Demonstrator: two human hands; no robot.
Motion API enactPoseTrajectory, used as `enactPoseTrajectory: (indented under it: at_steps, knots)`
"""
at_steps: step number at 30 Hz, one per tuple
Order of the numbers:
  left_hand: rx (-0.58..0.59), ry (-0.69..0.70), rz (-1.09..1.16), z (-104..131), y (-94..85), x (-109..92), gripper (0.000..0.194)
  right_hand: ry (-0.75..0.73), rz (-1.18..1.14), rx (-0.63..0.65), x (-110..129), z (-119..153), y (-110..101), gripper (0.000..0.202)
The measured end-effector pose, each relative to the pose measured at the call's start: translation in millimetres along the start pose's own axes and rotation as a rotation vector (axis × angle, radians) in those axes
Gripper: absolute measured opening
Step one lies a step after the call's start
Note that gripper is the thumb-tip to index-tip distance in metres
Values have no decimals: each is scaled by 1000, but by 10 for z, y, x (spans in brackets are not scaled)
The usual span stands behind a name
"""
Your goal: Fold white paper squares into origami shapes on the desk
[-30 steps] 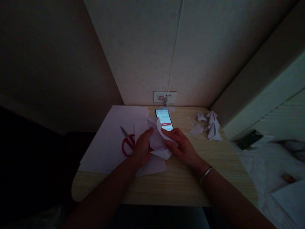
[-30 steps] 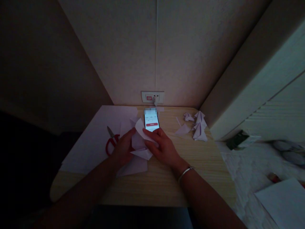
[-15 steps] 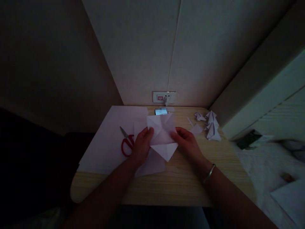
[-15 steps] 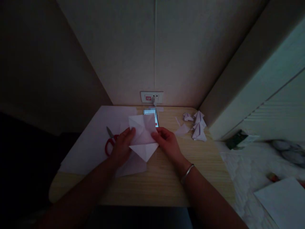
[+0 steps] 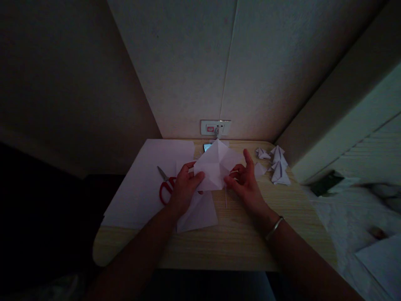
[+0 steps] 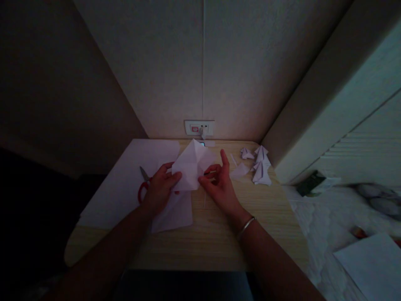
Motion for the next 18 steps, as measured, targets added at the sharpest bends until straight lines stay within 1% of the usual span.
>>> enactPoseTrajectory:
  at_steps: [1, 2, 3, 4, 5, 6, 8, 9, 10, 12, 14, 15, 18]
  knots:
    - [2, -20, -30, -18, -35, -9, 48, -67, 59, 3, 52, -7, -59, 102]
    - [29, -53, -62, -32, -48, -8, 45, -151, 131, 12, 120, -14, -119, 104]
    - [55, -69, -79, -43, -58, -18, 45, -239, 230, 54, 191, -18, -152, 103]
    - [69, -73, -88, -52, -69, -31, 47, -313, 349, 127, 245, -18, -155, 94]
    - [72, -73, -83, -60, -82, -45, 48, -351, 461, 207, 268, -18, -146, 77]
    - [71, -65, -75, -69, -93, -59, 50, -383, 516, 271, 289, -16, -137, 57]
    - [51, -41, -46, -85, -116, -89, 53, -407, 533, 378, 308, -5, -99, 24]
    - [34, -25, -28, -91, -127, -105, 56, -413, 509, 406, 317, 2, -77, 15]
    - [14, -8, -4, -94, -138, -124, 58, -415, 482, 420, 323, 10, -54, 11]
    - [-27, 29, 66, -86, -148, -167, 63, -429, 445, 408, 334, 26, -17, 10]
    - [-46, 48, 149, -61, -127, -195, 65, -461, 465, 362, 343, 41, 0, 9]
    - [-44, 49, 192, -44, -103, -199, 65, -487, 492, 332, 352, 49, 0, 8]
    - [9, -3, 308, 10, 7, -151, 68, -569, 584, 229, 393, 71, -35, 8]
Point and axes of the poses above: each hand's wrist, its own z-axis away from the middle knuckle, its own y-axis out of the palm, x = y × z, the point moved 7 cm from there along -z, towards the middle knuckle, and after that the axes turned 3 degrees about -y, right-handed, at the moved point
